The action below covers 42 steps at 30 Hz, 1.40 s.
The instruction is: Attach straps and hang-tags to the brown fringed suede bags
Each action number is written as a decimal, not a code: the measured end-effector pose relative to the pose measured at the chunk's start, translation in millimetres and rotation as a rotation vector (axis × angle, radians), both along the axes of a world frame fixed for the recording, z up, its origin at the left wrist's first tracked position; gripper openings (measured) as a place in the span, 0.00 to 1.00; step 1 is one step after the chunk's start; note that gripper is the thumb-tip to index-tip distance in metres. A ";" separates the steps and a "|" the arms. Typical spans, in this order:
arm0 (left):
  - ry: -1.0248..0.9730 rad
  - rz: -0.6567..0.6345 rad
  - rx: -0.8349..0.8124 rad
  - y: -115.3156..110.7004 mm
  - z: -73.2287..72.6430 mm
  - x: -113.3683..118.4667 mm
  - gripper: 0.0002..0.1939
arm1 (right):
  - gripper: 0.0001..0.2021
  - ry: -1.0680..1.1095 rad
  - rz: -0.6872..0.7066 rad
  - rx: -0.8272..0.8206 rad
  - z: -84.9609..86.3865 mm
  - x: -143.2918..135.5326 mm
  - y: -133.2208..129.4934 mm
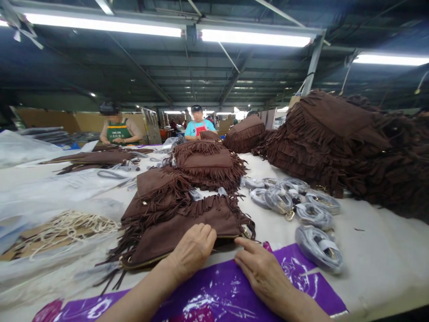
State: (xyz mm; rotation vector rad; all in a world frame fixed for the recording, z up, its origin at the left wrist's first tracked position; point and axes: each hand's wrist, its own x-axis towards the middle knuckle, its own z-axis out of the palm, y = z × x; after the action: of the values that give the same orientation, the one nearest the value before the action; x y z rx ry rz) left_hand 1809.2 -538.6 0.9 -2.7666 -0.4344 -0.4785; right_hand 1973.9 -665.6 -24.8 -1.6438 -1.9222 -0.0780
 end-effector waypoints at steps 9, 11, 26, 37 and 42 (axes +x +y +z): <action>-0.181 -0.019 0.084 15.1 38.8 -0.3 0.09 | 0.13 -0.082 0.149 0.075 10.9 -1.8 9.4; -0.211 -0.083 0.217 12.2 37.0 -1.2 0.08 | 0.13 -0.058 0.156 0.050 6.3 -1.4 8.4; 0.123 0.205 -0.240 -24.8 24.5 14.4 0.14 | 0.13 0.064 0.198 0.001 15.8 0.7 0.7; 0.124 -0.259 -0.043 4.6 36.7 1.3 0.13 | 0.09 0.243 0.308 -0.269 38.8 13.7 -28.2; 0.078 -0.240 -0.612 2.2 37.8 -2.3 0.17 | 0.10 0.215 0.283 -0.264 38.0 20.4 -35.4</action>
State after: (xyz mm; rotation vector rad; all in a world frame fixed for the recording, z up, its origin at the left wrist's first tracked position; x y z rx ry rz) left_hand 1806.9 -536.4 38.6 -3.4411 -0.2584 -0.3255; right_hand 1994.3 -701.1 13.2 -1.4515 -2.0386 0.4640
